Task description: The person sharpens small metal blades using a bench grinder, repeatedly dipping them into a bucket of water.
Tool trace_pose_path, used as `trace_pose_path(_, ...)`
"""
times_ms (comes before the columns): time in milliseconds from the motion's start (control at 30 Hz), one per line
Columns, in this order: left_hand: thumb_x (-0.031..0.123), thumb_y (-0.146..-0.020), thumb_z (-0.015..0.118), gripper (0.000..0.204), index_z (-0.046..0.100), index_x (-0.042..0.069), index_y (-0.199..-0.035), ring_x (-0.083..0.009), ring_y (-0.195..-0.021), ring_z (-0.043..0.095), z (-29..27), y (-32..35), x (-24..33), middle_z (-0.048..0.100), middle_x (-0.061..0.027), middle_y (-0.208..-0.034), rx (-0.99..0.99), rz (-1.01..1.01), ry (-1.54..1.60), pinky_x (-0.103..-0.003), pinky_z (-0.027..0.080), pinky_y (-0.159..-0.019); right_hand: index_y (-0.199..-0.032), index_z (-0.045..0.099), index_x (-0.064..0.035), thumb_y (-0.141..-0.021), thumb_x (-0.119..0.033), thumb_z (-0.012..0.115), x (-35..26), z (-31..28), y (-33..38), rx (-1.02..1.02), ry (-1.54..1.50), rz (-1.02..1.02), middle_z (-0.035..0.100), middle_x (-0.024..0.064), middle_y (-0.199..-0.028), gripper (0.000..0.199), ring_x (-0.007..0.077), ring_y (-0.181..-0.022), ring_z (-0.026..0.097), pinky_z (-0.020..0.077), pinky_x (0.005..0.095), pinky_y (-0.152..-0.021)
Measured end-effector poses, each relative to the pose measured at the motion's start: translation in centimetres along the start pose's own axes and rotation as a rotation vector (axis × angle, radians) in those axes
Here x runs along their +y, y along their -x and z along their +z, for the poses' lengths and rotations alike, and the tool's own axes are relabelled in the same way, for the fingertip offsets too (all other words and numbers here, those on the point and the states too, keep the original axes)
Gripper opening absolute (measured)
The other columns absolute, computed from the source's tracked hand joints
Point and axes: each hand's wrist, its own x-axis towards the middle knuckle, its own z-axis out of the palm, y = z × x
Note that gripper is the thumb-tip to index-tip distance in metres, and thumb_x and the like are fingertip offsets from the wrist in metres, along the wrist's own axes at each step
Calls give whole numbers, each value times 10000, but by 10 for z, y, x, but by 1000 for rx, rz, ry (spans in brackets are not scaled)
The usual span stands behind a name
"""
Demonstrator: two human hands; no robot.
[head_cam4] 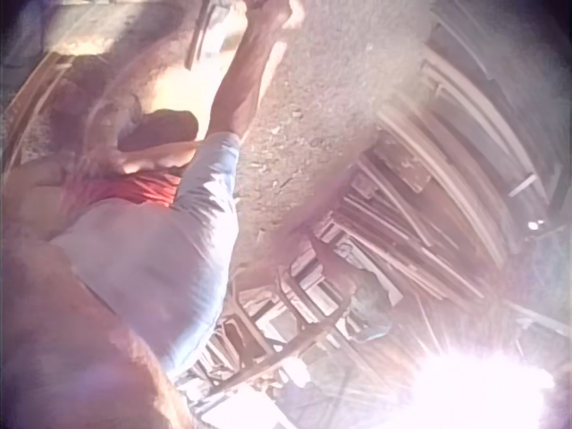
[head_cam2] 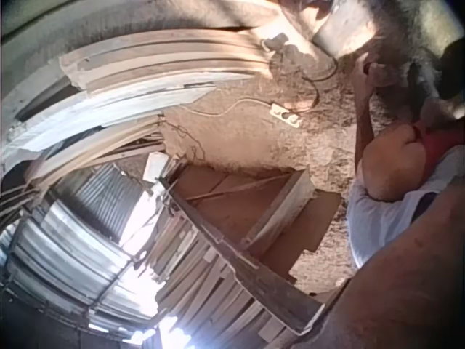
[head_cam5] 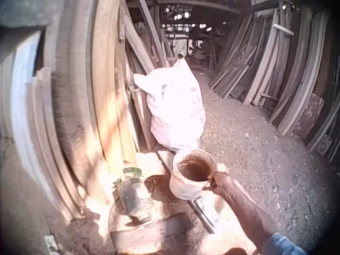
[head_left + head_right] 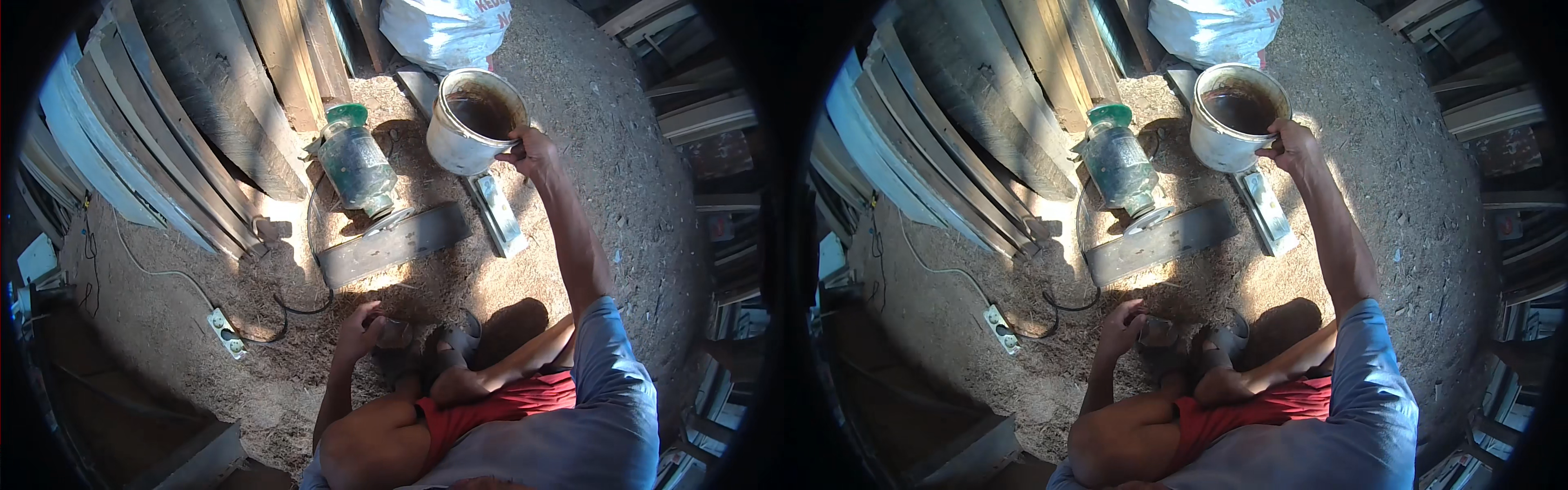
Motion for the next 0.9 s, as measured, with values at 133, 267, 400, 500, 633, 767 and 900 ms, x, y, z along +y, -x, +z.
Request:
trace_pose_path(133, 134, -903, 627, 403, 548, 4, -1277, -187, -1008, 653, 2, 2, -8, 683, -137, -1086, 19, -19, 78, -321, 507, -891, -931, 540, 35, -815, -15, 552, 29, 19, -6, -48, -32, 53, 487, 89, -698, 127, 167, -473, 500, 584, 588, -717)
trace_pose_path(267, 110, -926, 597, 389, 523, 3, -1293, -176, -1057, 615, 3, 5, -3, 652, -124, -1127, -41, -102, 121, -314, 486, -928, -924, 536, -47, -814, 4, 552, 51, 40, -1, -20, -24, 126, 457, 79, -700, 122, 184, -462, 442, 538, 640, -814)
trace_pose_path(400, 118, -929, 597, 400, 515, 7, -1304, -179, -1060, 611, 3, 6, -12, 647, -123, -1137, -52, -84, 160, -318, 485, -932, -900, 548, -19, -816, -9, 549, 69, 42, -12, -42, -28, 168, 499, 104, -740, 85, 247, -580, 536, 580, 590, -737)
trace_pose_path(500, 119, -930, 595, 405, 509, 6, -1310, -178, -1054, 612, 5, 6, -16, 647, -122, -1136, -64, -79, 144, -320, 486, -930, -899, 551, 1, -818, -18, 548, 86, 48, -19, -70, -14, 140, 519, 117, -751, 83, 261, -608, 558, 595, 562, -692)
trace_pose_path(633, 115, -926, 593, 413, 506, 0, -1314, -182, -1050, 615, 5, 5, -17, 650, -125, -1135, -62, -93, 117, -322, 490, -926, -881, 583, 19, -782, 10, 543, 88, 62, -11, -17, -75, 142, 535, 107, -790, 107, 255, -667, 586, 583, 494, -614)
trace_pose_path(767, 150, -913, 625, 432, 516, -10, -1299, -181, -1054, 626, 8, 4, -3, 653, -130, -1143, -66, -117, 134, -318, 497, -910, -886, 569, 32, -784, 5, 540, 84, 66, -4, -1, -94, 155, 537, 117, -767, 110, 268, -628, 585, 595, 479, -583)
trace_pose_path(900, 153, -913, 631, 437, 514, -10, -1300, -180, -1053, 623, 9, 2, 5, 651, -129, -1146, -69, -122, 126, -319, 497, -910, -866, 565, 35, -785, -4, 541, 85, 72, 0, -5, -109, 133, 535, 122, -736, 93, 260, -615, 589, 601, 471, -548)
